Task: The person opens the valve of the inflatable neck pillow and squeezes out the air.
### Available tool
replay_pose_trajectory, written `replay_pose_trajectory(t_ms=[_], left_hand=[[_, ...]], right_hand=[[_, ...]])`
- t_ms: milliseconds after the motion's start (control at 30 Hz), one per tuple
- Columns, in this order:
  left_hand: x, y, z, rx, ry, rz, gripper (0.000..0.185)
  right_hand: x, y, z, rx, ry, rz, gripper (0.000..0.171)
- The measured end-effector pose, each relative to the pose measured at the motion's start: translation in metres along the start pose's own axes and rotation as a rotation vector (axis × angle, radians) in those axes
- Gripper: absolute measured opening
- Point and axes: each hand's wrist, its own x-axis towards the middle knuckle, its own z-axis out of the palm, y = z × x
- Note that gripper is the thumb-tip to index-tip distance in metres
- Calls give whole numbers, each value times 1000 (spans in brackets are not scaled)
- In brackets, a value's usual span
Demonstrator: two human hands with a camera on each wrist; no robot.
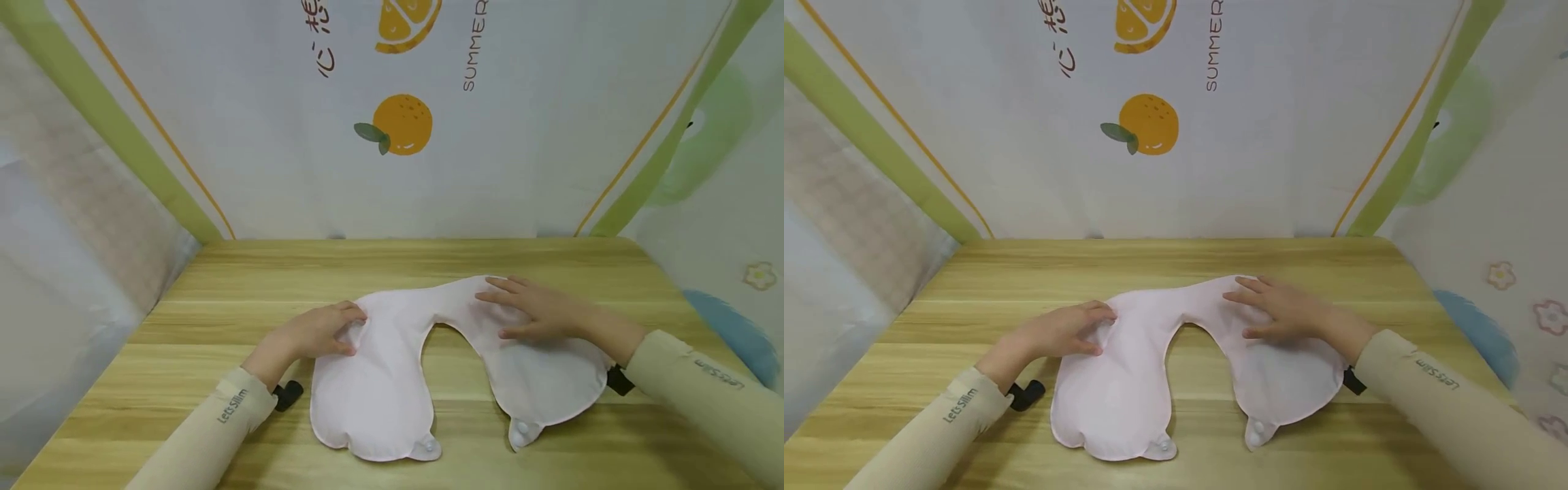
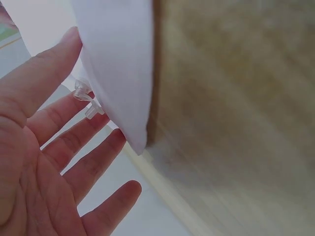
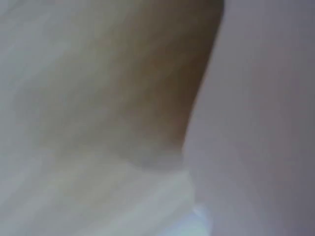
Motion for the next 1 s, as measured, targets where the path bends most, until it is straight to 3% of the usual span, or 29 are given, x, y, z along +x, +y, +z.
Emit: replay_pose_trajectory(t_ms=[200,400,633,1000], left_hand=[[0,-1,1,28,14,-3,58],[-1,-3,-1,19,11,-9,57],[3,-4,3,10,-9,-5,57],[7,-3,3,33,-15,4,59]], right_hand=[[-15,-5,-36,1,33,24,65],[-1,-2,-49,-17,46,26,64],[24,3,-21,-43,-57,42,68],[30,15,21,-69,-32,-13,70]])
